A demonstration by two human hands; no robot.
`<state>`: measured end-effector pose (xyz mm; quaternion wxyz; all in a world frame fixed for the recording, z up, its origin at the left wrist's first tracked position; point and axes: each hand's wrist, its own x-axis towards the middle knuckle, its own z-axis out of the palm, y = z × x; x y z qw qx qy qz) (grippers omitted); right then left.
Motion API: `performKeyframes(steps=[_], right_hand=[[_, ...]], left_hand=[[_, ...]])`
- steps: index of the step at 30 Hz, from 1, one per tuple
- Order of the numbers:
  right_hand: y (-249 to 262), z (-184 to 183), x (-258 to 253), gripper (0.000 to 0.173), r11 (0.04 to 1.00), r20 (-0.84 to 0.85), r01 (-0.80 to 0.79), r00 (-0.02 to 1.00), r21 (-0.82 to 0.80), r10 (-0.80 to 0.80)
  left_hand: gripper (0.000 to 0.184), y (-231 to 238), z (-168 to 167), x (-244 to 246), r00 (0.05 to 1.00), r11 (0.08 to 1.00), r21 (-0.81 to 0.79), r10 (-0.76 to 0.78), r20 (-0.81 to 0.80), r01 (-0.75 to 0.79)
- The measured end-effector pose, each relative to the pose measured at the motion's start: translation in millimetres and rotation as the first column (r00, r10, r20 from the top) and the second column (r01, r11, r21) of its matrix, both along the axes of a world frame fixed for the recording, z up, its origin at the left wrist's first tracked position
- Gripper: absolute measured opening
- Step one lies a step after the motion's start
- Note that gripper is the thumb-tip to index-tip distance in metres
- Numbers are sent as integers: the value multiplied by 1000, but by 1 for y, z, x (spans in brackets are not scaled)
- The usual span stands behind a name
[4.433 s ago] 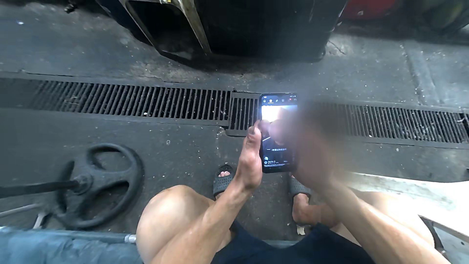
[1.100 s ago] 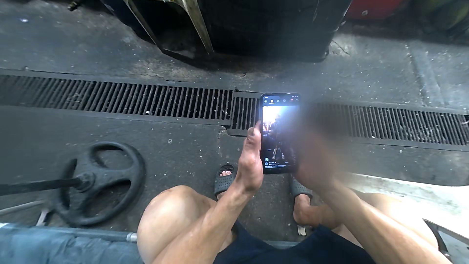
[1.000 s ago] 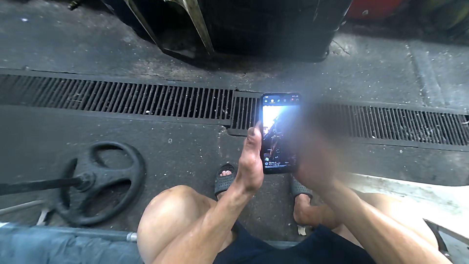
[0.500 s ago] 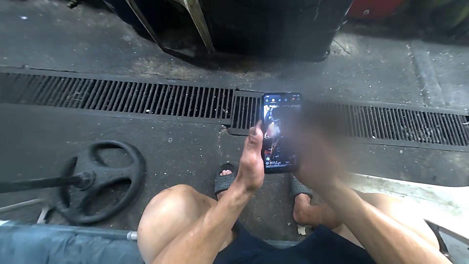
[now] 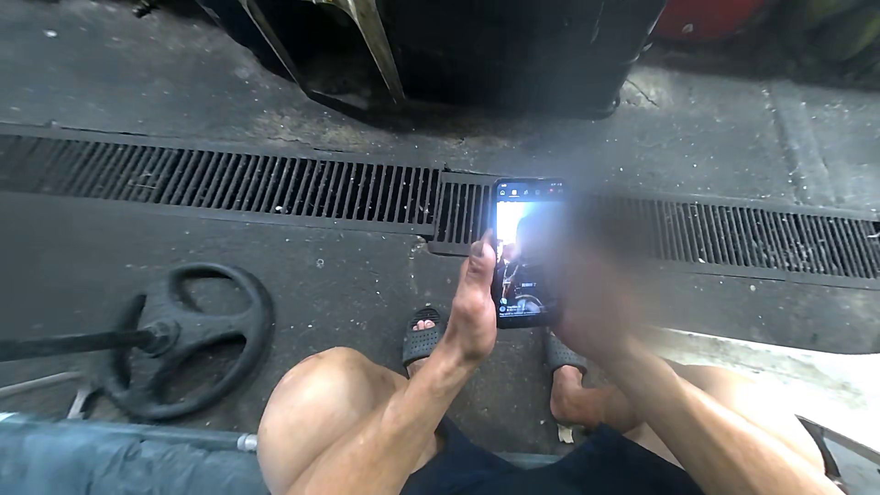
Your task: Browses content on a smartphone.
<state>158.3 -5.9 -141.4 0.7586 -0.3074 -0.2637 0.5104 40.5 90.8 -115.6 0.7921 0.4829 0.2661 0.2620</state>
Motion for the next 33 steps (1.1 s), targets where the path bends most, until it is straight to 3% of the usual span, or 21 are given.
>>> performKeyframes(steps=[20, 33], right_hand=[[-1, -3, 0, 71, 999, -10, -3, 1000, -38, 3], [0, 0, 1, 69, 999, 16, -29, 999, -26, 30]], left_hand=[[69, 0, -1, 0, 1000, 1000, 11, -9, 9, 9], [75, 0, -2, 0, 1000, 1000, 21, -4, -5, 4]])
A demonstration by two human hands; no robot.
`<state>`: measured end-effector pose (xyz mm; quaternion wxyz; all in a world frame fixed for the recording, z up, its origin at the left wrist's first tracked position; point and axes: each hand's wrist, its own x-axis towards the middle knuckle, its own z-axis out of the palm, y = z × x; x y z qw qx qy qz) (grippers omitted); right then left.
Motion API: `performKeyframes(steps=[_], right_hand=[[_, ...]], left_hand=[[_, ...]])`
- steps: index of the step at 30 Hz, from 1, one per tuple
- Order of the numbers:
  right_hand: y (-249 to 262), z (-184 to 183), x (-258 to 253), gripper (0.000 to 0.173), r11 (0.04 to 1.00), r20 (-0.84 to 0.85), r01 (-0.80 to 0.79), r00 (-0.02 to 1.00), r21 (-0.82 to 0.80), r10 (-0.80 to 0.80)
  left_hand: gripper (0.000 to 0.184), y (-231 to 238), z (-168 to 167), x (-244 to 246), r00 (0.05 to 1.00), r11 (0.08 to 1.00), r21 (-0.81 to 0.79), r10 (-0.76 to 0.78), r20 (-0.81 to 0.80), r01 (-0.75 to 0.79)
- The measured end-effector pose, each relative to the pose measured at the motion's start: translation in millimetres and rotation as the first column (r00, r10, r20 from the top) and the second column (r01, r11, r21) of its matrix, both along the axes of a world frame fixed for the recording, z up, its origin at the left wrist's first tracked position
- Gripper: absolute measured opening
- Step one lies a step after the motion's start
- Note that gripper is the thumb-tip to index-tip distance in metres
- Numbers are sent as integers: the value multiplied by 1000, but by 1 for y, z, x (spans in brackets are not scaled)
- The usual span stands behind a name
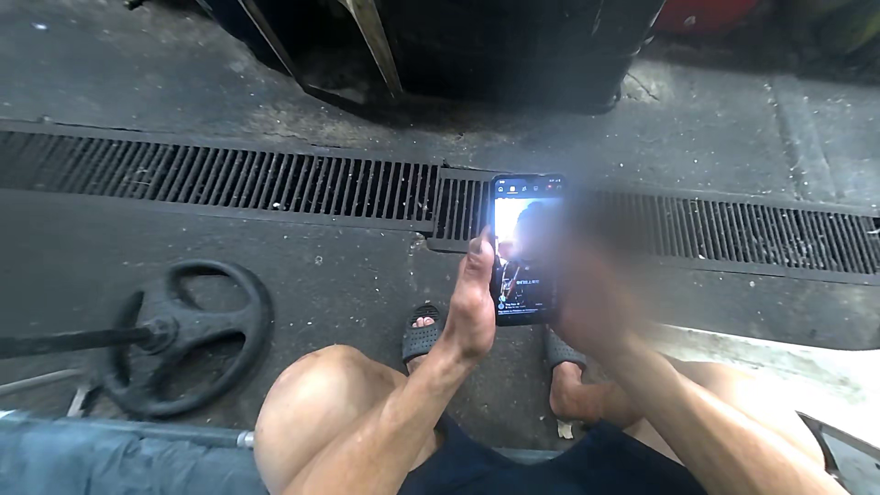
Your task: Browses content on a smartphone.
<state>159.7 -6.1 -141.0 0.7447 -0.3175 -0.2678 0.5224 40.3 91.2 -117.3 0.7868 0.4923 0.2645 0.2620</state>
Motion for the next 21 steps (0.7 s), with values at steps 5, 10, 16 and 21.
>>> performKeyframes(steps=[5, 10, 16, 21], right_hand=[[-1, -1, -2, 70, 1000, -19, 21, 1000, -12, -21], [-2, -2, -2, 70, 1000, -42, 30, 999, -1, -30], [-1, -2, -3, 74, 999, -47, 34, 998, -7, -34], [-2, -2, -2, 72, 1000, -40, 22, 999, 0, -21]], left_hand=[[74, -1, -2, -1, 1000, 1000, -22, 6, 10, -6], [80, -2, 2, -1, 998, 999, -40, 29, -54, -31], [79, -2, 1, -1, 999, 998, -51, 28, -38, -30], [81, -1, 0, -1, 999, 999, -46, 19, -38, -21]])
